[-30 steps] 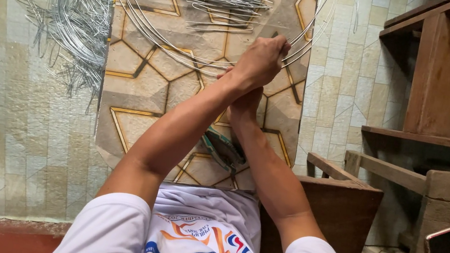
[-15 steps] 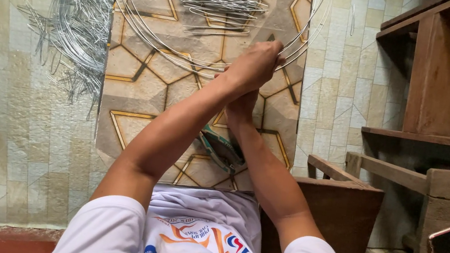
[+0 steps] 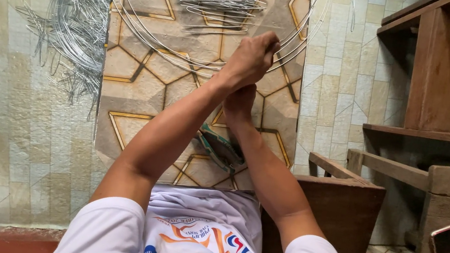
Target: Assembling a circular wire frame by securing concentric wire rings with small wire ties and pliers.
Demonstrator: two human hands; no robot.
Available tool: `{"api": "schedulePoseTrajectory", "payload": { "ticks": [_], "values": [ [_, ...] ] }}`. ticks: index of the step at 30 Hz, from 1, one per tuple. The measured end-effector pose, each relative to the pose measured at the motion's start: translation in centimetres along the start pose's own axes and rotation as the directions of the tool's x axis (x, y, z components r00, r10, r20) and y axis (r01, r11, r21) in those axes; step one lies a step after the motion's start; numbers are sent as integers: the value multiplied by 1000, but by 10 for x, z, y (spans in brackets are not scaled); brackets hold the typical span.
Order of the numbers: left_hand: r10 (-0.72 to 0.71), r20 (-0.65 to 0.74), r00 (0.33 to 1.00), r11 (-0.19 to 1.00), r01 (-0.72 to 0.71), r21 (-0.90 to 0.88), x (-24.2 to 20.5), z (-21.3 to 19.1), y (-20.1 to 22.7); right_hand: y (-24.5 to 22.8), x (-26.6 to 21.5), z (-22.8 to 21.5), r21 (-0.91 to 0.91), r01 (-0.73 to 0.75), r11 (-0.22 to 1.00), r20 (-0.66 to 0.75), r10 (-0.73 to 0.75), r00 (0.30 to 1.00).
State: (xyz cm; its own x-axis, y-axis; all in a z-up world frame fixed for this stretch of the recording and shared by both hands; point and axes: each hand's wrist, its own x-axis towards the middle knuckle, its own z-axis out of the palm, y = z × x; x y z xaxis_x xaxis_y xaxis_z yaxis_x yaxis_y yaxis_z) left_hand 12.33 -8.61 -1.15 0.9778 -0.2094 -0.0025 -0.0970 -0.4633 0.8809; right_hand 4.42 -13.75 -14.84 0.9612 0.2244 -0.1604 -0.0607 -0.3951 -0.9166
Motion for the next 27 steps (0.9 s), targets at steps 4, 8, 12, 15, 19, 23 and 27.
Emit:
{"api": "schedulePoseTrajectory", "payload": {
  "ticks": [4, 8, 12, 15, 19, 23, 27],
  "values": [
    [63, -78, 995, 997, -66, -36, -1, 4, -3, 0, -4, -3, 26, -3, 1000, 4, 3, 1000],
    [112, -94, 989, 993, -114, -21, -4, -1, 3, -5, -2, -5, 65, 5, 998, 10, -6, 1000],
    [123, -72, 990, 992, -122, 20, -1, 0, -16, -13, 3, -11, 99, 26, 995, -4, -26, 1000],
    [91, 8, 996, 989, -91, 116, -6, -31, -6, -12, 0, -23, 118, 33, 993, -19, -31, 999],
    [44, 24, 999, 980, -48, 192, -34, -71, 4, -76, -11, -68, 433, -127, 892, -173, 221, 960],
    [-57, 135, 989, 948, 11, 319, -65, -90, 11, -87, -6, -87, -313, 248, 917, -575, -391, 719],
    [98, 120, 988, 894, -141, 426, -93, -87, -16, -104, -15, -82, -603, 379, 702, -223, -604, 765]
  ]
}}
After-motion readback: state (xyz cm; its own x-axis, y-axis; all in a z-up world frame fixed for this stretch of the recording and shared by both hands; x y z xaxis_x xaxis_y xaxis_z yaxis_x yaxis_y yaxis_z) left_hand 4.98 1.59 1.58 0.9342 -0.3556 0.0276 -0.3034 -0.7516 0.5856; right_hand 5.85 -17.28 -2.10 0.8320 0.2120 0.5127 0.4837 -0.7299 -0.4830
